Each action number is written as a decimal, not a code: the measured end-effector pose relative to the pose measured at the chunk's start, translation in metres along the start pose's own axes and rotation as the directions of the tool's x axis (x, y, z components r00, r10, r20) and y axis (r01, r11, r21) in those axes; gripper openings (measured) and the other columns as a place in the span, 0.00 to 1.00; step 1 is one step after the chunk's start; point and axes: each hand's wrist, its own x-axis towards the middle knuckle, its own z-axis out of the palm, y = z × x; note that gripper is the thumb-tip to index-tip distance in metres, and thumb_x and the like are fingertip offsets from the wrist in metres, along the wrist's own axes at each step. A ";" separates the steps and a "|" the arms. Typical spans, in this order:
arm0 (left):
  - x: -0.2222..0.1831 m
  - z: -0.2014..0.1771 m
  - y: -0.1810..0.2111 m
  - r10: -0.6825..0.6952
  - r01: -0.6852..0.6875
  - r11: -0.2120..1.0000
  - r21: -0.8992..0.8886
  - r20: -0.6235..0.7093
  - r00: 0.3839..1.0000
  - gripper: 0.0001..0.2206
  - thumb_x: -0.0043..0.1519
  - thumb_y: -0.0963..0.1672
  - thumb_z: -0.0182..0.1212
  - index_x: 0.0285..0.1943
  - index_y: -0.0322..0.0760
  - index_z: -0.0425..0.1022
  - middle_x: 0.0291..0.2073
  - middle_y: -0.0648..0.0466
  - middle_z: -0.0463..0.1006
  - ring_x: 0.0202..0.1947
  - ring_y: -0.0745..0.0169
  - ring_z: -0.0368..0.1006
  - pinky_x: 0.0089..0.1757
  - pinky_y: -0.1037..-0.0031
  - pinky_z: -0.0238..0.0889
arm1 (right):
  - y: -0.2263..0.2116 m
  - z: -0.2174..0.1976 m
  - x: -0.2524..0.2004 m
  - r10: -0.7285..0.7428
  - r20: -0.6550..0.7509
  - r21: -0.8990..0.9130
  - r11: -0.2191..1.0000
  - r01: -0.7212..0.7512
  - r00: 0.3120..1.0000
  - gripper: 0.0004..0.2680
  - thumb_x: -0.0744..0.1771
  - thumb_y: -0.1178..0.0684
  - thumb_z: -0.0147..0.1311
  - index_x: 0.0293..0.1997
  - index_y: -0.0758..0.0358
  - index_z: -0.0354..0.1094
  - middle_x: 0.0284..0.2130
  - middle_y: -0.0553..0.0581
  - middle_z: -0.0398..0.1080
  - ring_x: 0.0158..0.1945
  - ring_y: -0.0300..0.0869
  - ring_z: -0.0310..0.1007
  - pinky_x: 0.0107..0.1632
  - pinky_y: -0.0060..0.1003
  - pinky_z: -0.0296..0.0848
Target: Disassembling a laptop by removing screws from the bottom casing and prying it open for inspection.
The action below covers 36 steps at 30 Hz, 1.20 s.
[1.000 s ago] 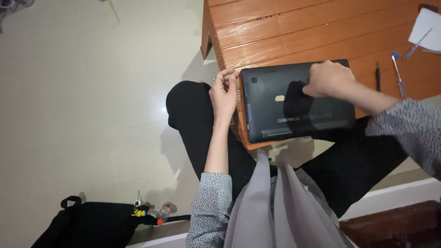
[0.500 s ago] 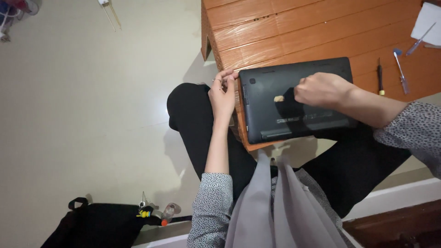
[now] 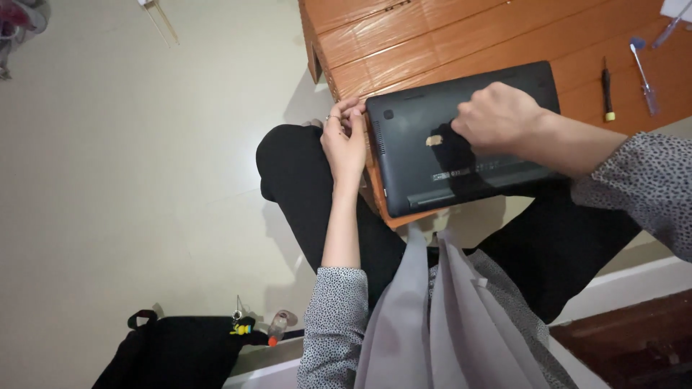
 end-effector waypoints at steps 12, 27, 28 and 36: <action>-0.009 0.006 0.016 0.354 -0.388 0.828 0.405 0.159 0.922 0.14 0.71 0.48 0.50 0.63 0.55 0.74 0.59 0.62 0.75 0.50 0.52 0.65 0.52 0.59 0.63 | 0.008 0.033 0.005 0.298 0.200 0.511 0.781 -0.359 0.934 0.14 0.65 0.41 0.51 0.42 0.55 0.82 0.36 0.66 0.81 0.45 0.61 0.82 0.43 0.55 0.80; 0.003 0.042 -0.101 -0.324 0.323 0.944 -0.070 -0.004 0.946 0.44 0.64 0.67 0.46 0.80 0.41 0.48 0.74 0.29 0.49 0.76 0.32 0.38 0.70 0.48 0.28 | -0.051 0.151 -0.110 0.950 0.224 0.911 -0.283 0.299 0.218 0.05 0.74 0.55 0.48 0.48 0.63 0.69 0.21 0.50 0.63 0.23 0.38 0.63 0.31 0.30 0.64; -0.006 0.038 -0.081 -0.310 0.309 0.948 -0.073 -0.001 0.951 0.44 0.64 0.67 0.46 0.80 0.41 0.48 0.74 0.29 0.49 0.76 0.32 0.38 0.70 0.48 0.28 | -0.052 0.169 -0.111 0.954 0.219 0.911 -0.275 0.307 0.206 0.05 0.74 0.55 0.48 0.48 0.63 0.69 0.21 0.50 0.63 0.23 0.38 0.63 0.31 0.30 0.64; -0.052 0.015 -0.037 -0.476 0.530 0.732 -0.429 0.234 0.848 0.53 0.57 0.65 0.60 0.82 0.37 0.37 0.77 0.33 0.42 0.76 0.34 0.43 0.67 0.46 0.45 | -0.015 0.245 -0.095 0.787 0.606 0.758 -0.529 0.381 -0.115 0.09 0.75 0.47 0.37 0.52 0.62 0.55 0.57 0.68 0.49 0.66 0.59 0.52 0.72 0.48 0.52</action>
